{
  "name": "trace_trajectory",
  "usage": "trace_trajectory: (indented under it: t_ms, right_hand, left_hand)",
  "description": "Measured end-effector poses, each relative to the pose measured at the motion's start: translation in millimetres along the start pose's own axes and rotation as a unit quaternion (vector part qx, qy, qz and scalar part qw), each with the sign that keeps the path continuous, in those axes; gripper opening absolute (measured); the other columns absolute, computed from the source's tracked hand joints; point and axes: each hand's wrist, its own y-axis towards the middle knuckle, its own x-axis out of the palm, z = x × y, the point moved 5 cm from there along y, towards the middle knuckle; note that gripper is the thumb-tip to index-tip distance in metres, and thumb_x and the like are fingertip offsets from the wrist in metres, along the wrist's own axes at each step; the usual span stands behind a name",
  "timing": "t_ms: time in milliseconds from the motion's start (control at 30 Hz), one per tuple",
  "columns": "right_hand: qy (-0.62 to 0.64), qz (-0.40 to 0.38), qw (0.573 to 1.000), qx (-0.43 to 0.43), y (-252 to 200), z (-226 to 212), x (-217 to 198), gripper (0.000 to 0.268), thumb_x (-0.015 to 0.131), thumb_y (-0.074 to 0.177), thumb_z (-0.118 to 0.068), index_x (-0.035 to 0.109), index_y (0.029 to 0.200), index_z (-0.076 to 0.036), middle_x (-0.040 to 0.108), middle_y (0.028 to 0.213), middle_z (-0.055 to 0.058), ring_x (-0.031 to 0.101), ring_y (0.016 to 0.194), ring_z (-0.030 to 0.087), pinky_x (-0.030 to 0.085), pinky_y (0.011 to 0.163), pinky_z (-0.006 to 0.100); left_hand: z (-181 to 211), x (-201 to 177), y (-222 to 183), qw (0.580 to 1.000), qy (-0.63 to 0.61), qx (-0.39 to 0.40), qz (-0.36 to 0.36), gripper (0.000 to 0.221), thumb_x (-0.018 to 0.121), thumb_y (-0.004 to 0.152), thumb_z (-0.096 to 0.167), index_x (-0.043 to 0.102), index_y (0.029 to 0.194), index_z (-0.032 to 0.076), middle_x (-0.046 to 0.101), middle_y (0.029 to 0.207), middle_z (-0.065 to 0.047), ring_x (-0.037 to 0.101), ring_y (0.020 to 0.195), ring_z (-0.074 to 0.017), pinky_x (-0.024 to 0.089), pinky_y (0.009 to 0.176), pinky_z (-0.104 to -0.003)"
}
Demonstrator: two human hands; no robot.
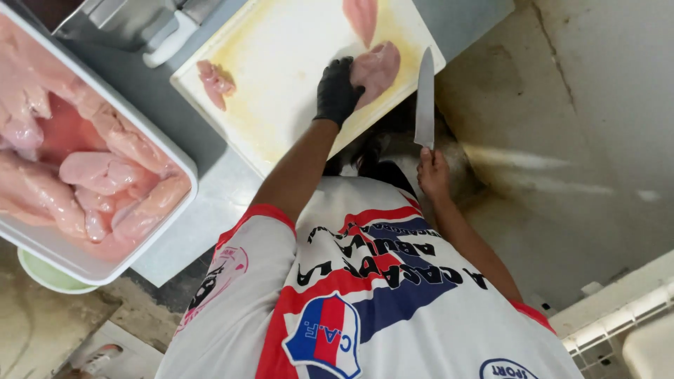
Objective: Slicing raw chicken breasts on a cutting board using a knife in a food preparation area
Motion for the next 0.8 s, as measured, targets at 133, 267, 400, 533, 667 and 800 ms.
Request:
trace_trajectory:
  t_ms: [133, 267, 400, 533, 667, 800]
  right_hand:
    - [0.014, 0.005, 1.000, 0.012, 3, 6, 3, 0.036, 0.057, 0.108, -0.052, 0.050, 0.096, -0.019, 0.045, 0.059, -0.002, 0.040, 0.042, 0.009, 0.031, 0.034, 0.027]
    - [-0.004, 0.020, 1.000, 0.002, 0, 7, 5, 0.035, 0.056, 0.109, -0.051, 0.057, 0.098, -0.018, 0.052, 0.064, -0.003, 0.046, 0.048, 0.010, 0.038, 0.041, 0.027]
    - [-0.001, -0.005, 1.000, 0.028, -1, 15, 5, 0.034, 0.054, 0.110, -0.047, 0.057, 0.098, -0.015, 0.052, 0.064, -0.001, 0.045, 0.049, 0.012, 0.038, 0.040, 0.031]
    - [0.014, -0.074, 0.997, 0.024, 4, 22, 6, 0.044, 0.056, 0.116, -0.052, 0.060, 0.094, -0.013, 0.055, 0.059, 0.003, 0.051, 0.044, 0.015, 0.046, 0.039, 0.029]
    - [-0.011, -0.145, 0.988, 0.044, 6, 19, 10, 0.051, 0.050, 0.117, -0.054, 0.060, 0.096, -0.008, 0.052, 0.061, 0.006, 0.050, 0.044, 0.016, 0.047, 0.039, 0.031]
    - [0.005, -0.162, 0.985, 0.049, 14, 18, 14, 0.052, 0.049, 0.118, -0.055, 0.059, 0.095, -0.009, 0.051, 0.060, 0.006, 0.049, 0.042, 0.017, 0.046, 0.038, 0.031]
  left_hand:
    - [34, 6, 7, 0.998, 0.008, -0.058, -0.025, 0.028, 0.074, 0.075, 0.036, 0.071, 0.090, 0.013, 0.064, 0.097, -0.014, 0.064, 0.091, -0.0423, 0.053, 0.076, -0.053]
    - [60, -22, 5, 0.963, -0.178, -0.105, -0.171, 0.035, 0.070, 0.064, 0.029, 0.065, 0.094, 0.011, 0.076, 0.096, -0.009, 0.071, 0.088, -0.0308, 0.051, 0.068, -0.045]
    - [35, -34, -30, 0.941, -0.274, -0.113, -0.164, 0.037, 0.076, 0.080, 0.032, 0.066, 0.110, 0.013, 0.072, 0.100, -0.001, 0.066, 0.095, -0.0174, 0.051, 0.080, -0.035]
    - [-10, -58, -83, 0.917, -0.259, -0.222, -0.208, 0.059, 0.087, 0.089, 0.033, 0.059, 0.140, 0.021, 0.072, 0.118, -0.011, 0.073, 0.091, -0.0294, 0.062, 0.073, -0.041]
    - [-23, -102, -104, 0.989, -0.063, -0.113, -0.075, 0.059, 0.086, 0.092, 0.019, 0.058, 0.144, 0.023, 0.070, 0.114, -0.007, 0.078, 0.090, -0.0276, 0.065, 0.068, -0.037]
    - [42, -79, -71, 0.961, 0.112, 0.254, 0.004, 0.058, 0.069, 0.109, 0.032, 0.054, 0.159, 0.007, 0.056, 0.155, -0.022, 0.051, 0.146, -0.0384, 0.037, 0.125, -0.047]
